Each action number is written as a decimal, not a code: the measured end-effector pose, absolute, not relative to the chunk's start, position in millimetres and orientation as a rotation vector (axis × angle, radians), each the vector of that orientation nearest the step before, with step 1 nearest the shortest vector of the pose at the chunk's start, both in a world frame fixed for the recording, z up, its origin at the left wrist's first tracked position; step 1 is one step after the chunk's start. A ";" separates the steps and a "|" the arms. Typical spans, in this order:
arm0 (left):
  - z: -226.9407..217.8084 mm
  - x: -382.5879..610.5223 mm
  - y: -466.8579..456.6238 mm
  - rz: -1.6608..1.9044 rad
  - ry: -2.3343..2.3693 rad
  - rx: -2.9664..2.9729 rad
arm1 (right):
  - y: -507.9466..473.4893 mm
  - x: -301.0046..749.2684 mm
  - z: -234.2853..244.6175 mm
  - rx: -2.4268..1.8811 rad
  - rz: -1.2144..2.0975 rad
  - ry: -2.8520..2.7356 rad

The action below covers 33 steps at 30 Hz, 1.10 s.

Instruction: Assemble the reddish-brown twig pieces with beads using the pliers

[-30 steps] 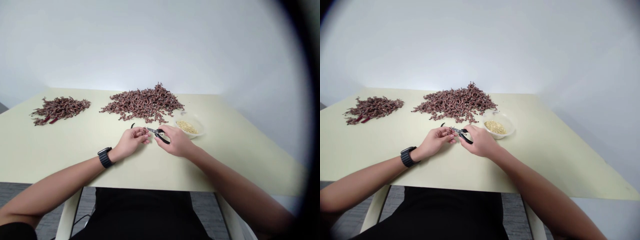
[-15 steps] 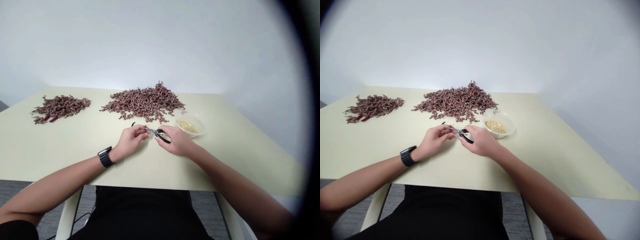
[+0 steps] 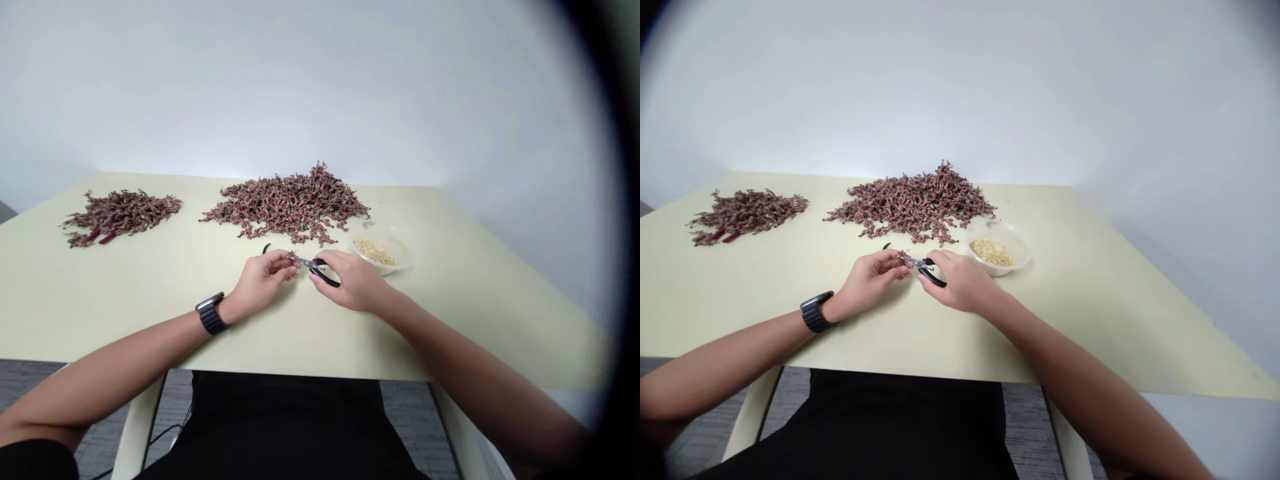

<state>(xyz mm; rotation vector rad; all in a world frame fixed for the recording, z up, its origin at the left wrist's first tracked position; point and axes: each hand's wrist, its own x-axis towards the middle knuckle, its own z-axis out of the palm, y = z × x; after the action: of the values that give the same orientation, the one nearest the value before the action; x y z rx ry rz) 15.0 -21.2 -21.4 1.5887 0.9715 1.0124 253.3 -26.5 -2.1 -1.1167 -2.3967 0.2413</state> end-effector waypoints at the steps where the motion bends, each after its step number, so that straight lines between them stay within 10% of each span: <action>1: -21.6 14.8 -21.1 1.010 0.974 1.598 | -26.8 253.1 -1.9 -1.120 0.244 -2.397; 16: -13.6 5.6 -20.2 1.021 0.912 2.035 | -31.4 251.2 12.5 -1.203 0.686 -2.239; 26: -31.9 -10.1 -0.8 1.152 0.909 2.558 | -26.0 254.2 10.4 -1.082 2.144 -1.389; 33: -29.6 -18.1 7.6 1.090 0.845 2.688 | -23.4 254.9 7.8 -1.082 2.242 -1.338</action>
<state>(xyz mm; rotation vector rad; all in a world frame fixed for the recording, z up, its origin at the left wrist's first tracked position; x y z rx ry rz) -18.1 7.6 -29.6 2.6881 0.8445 1.0898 254.9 -23.4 7.8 -1.0825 -1.3376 2.2424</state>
